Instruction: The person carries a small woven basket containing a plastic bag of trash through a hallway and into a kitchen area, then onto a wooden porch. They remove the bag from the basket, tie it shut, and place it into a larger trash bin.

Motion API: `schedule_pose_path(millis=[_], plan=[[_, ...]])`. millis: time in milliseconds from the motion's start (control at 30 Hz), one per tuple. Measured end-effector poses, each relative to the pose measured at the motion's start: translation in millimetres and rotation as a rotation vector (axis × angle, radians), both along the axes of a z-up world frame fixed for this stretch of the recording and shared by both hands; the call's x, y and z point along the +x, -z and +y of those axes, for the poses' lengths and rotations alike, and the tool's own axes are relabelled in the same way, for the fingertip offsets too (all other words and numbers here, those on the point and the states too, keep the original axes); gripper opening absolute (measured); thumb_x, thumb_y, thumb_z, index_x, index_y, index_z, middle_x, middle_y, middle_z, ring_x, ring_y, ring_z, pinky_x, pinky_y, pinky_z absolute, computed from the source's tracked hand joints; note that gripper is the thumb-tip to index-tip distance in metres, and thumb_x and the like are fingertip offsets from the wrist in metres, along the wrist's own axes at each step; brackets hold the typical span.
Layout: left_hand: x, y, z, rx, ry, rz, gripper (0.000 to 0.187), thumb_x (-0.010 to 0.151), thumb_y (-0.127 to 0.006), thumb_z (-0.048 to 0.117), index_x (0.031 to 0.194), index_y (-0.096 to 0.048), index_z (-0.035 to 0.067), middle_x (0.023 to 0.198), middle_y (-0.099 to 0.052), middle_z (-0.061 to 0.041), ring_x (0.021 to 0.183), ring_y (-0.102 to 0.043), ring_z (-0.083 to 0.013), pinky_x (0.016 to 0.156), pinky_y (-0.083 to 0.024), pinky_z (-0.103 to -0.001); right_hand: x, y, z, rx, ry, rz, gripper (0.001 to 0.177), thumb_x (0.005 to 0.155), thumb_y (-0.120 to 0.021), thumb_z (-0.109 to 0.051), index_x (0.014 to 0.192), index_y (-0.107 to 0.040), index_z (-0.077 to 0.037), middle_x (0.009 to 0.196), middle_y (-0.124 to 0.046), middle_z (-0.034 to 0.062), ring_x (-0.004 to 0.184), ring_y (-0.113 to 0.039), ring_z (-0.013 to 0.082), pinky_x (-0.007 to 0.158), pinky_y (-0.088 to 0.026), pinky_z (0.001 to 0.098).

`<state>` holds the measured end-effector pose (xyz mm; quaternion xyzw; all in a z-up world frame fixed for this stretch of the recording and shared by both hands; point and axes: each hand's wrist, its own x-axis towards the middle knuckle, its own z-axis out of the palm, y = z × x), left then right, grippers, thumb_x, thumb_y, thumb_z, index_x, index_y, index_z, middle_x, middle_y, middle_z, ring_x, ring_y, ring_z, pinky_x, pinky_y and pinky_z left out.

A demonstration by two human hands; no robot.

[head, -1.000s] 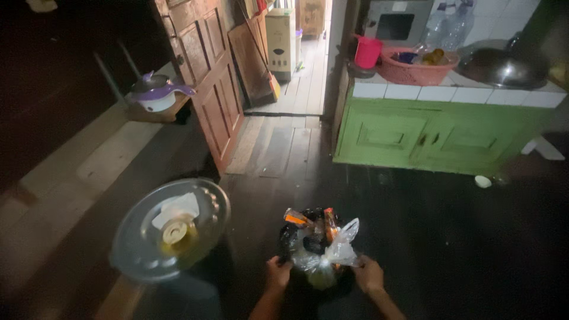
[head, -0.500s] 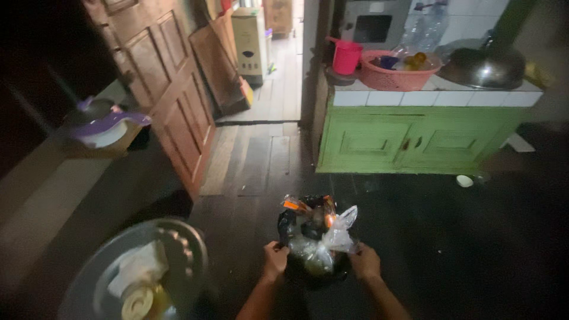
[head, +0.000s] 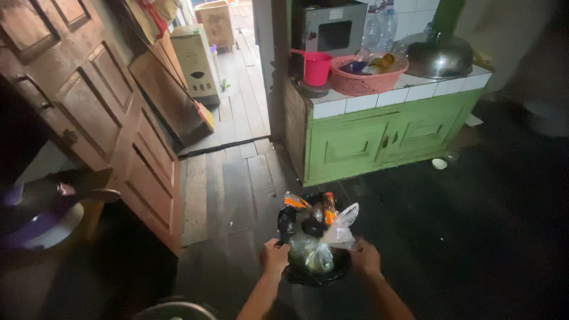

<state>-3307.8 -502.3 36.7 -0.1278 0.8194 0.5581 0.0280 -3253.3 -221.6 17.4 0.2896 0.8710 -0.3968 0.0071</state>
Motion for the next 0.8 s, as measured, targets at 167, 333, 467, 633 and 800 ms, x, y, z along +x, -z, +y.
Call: schedule_pose_path(millis=[167, 333, 467, 633, 800], plan=[[-54, -5, -34, 0.018, -0.012, -0.076, 0.018, 0.081, -0.071, 0.018, 0.085, -0.072, 0.0, 0.07, -0.073, -0.01, 0.053, -0.07, -0.0217, 0.052, -0.058, -0.037, -52, 8, -38, -0.055, 0.101, 0.039, 0.027, 0.091, -0.067, -0.024, 0.114, -0.072, -0.012, 0.107, -0.076, 0.0122, 0.095, -0.076, 0.0262, 0.082, -0.059, 0.0416], [-117, 4, -55, 0.019, -0.034, -0.063, 0.019, 0.079, -0.072, 0.018, 0.089, -0.072, 0.002, 0.07, -0.073, -0.01, 0.053, -0.07, -0.0212, 0.052, -0.059, -0.037, -124, 31, -48, 0.092, -0.042, 0.062, 0.033, 0.09, -0.07, -0.033, 0.11, -0.075, -0.008, 0.107, -0.077, 0.0142, 0.1, -0.075, 0.0284, 0.088, -0.057, 0.0407], [-175, 15, -67, -0.016, -0.029, -0.051, 0.021, 0.079, -0.071, 0.02, 0.093, -0.074, 0.003, 0.07, -0.074, -0.011, 0.054, -0.071, -0.0225, 0.059, -0.058, -0.037, -188, 43, -53, 0.153, -0.107, 0.082, 0.034, 0.09, -0.071, -0.034, 0.108, -0.074, -0.005, 0.109, -0.076, 0.0154, 0.102, -0.073, 0.0297, 0.09, -0.055, 0.0412], [-267, 34, -84, -0.114, -0.021, -0.087, 0.026, 0.078, -0.072, 0.027, 0.093, -0.076, 0.006, 0.08, -0.078, -0.011, 0.07, -0.075, -0.0285, 0.07, -0.058, -0.039, -278, 44, -70, -0.077, -0.013, -0.002, 0.03, 0.089, -0.069, -0.029, 0.109, -0.073, -0.007, 0.108, -0.077, 0.0161, 0.098, -0.075, 0.0296, 0.086, -0.058, 0.0429], [-364, 49, -95, -0.152, -0.065, 0.027, 0.029, 0.07, -0.076, 0.03, 0.092, -0.078, 0.01, 0.09, -0.079, -0.013, 0.088, -0.076, -0.0311, 0.079, -0.058, -0.04, -369, 35, -77, -0.019, -0.098, 0.027, 0.032, 0.086, -0.072, -0.031, 0.107, -0.073, -0.007, 0.1, -0.078, 0.0145, 0.092, -0.076, 0.0299, 0.084, -0.057, 0.0425]])
